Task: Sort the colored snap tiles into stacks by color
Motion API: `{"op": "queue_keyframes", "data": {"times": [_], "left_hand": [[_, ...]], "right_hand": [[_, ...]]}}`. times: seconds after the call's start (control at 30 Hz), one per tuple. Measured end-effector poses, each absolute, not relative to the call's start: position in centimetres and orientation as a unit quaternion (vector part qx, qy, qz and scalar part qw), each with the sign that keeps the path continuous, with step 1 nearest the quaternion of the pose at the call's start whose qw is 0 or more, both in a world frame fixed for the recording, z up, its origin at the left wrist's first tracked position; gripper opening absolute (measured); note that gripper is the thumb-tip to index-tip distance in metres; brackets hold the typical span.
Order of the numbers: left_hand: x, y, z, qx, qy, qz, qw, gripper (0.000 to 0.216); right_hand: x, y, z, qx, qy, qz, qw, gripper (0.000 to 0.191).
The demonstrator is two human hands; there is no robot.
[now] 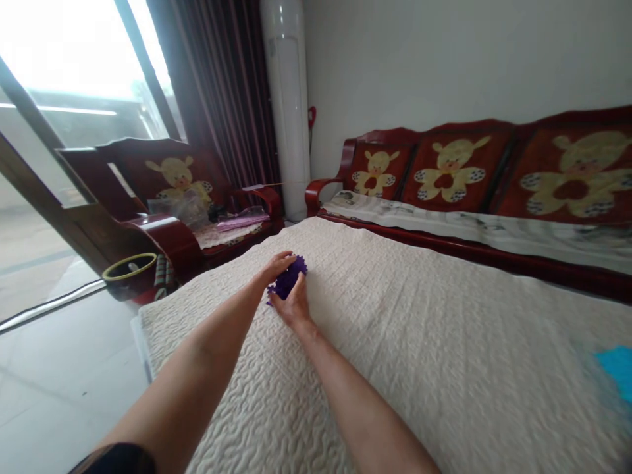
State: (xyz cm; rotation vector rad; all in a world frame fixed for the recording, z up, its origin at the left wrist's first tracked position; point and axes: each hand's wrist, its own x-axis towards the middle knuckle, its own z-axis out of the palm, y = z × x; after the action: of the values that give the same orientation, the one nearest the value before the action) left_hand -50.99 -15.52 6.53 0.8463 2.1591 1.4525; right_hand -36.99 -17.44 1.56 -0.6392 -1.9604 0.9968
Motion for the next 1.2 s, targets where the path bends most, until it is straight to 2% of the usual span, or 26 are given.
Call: {"op": "queue_keyframes", "data": {"times": [0.13,0.27,0.37,0.47,0.53,0.67,0.83,0.9,1.03,1.2], "left_hand": [[-50.6,-16.9,6.9,0.31,0.784,0.516,0.15,0.053],[-48.9,-20.3,6.3,0.381,0.821,0.411,0.109,0.062],[-47.2,-21.2,5.4,0.433,0.834,0.336,0.071,0.067],[-46.6,-19.3,5.1,0.427,0.842,0.322,0.072,0.074],[-47.0,-17.0,5.5,0.42,0.841,0.329,0.088,0.071],[-48.3,-12.5,6.6,0.429,0.83,0.342,0.105,0.051],[-48.5,-10.4,6.9,0.459,0.812,0.345,0.103,0.033],[-48.4,-11.2,6.9,0.475,0.811,0.325,0.106,0.036],[-48.7,-15.5,7.0,0.553,0.781,0.266,0.118,0.049],[-49.0,-22.0,7.9,0.533,0.769,0.34,0.095,0.06]], "right_hand": [[-30.7,-15.1,1.7,-0.212,-0.839,0.346,0.364,0.084],[-19.6,-11.2,1.0,-0.188,-0.882,0.232,0.363,0.062],[-13.1,-9.1,0.1,-0.215,-0.893,0.155,0.364,0.051],[-10.2,-8.7,-0.5,-0.258,-0.888,0.132,0.358,0.045],[-10.0,-9.0,-0.3,-0.267,-0.891,0.128,0.345,0.043],[-12.7,-9.5,1.6,-0.248,-0.911,0.126,0.304,0.045],[-20.1,-10.6,4.2,-0.207,-0.943,0.17,0.199,0.046],[-22.4,-11.5,4.2,-0.212,-0.947,0.175,0.169,0.044],[-23.6,-12.9,2.8,-0.213,-0.945,0.153,0.195,0.046],[-22.9,-13.0,2.3,-0.211,-0.945,0.143,0.204,0.047]]}}
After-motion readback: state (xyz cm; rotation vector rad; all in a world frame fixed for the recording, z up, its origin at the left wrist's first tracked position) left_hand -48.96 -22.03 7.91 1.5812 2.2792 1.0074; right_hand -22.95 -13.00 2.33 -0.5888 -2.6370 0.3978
